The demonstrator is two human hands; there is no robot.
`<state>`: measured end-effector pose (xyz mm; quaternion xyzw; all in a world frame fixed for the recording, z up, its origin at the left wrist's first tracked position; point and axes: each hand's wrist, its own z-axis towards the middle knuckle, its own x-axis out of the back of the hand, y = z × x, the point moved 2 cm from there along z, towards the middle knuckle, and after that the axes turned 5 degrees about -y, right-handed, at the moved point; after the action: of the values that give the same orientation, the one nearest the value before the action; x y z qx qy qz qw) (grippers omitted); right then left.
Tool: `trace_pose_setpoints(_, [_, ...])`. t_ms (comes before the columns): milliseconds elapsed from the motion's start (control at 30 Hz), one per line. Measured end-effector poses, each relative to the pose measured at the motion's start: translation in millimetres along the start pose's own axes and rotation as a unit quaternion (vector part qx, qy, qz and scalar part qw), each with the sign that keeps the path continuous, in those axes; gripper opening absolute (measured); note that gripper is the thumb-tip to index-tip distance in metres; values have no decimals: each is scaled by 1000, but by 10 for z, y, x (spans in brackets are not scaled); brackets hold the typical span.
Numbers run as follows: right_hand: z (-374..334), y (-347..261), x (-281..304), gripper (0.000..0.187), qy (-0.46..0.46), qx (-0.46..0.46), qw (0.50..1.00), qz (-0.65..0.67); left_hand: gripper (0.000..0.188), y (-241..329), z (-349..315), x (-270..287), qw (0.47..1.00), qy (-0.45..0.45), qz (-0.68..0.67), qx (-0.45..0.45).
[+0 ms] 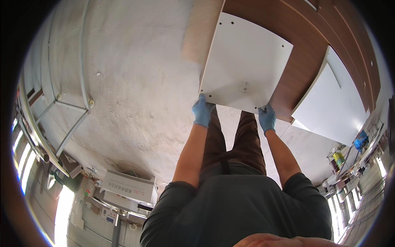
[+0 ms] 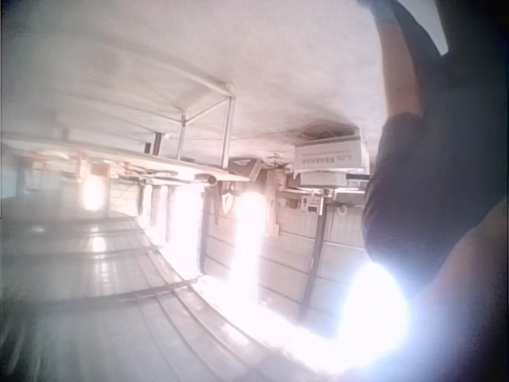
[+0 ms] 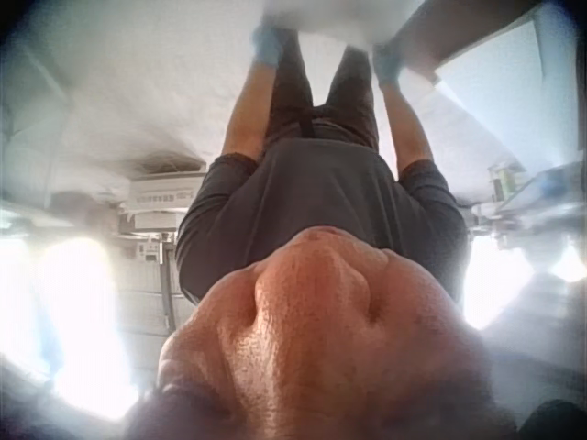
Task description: The person picks up white and brown flat boards from the floor and stacks them on a nearby table. They repeatedly walk between the floor and the table, placing each board on top of the others in a pile.
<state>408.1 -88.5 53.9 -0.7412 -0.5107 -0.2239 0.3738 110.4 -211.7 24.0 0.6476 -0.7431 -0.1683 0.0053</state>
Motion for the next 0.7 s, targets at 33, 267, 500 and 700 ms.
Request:
trace_pose_setpoints(33, [-10, 10, -9, 23, 10, 18, 1000, -20, 50, -6, -11, -11, 1000, 12, 10, -1])
trace_pose_setpoints(267, [-90, -7, -89, 24, 67, 7, 997, -41, 51, -72, 44, 44, 1000, 15, 7, -14])
trace_pose_setpoints(500, [-96, 27, -70, 26, 28, -32, 999, -7, 56, -107, 139, 151, 1000, 4, 20, 0])
trace_pose_setpoints(700, [-109, -40, 6, 24, 54, -46, 998, 1, 53, -72, 135, 175, 1000, -2, 22, 15])
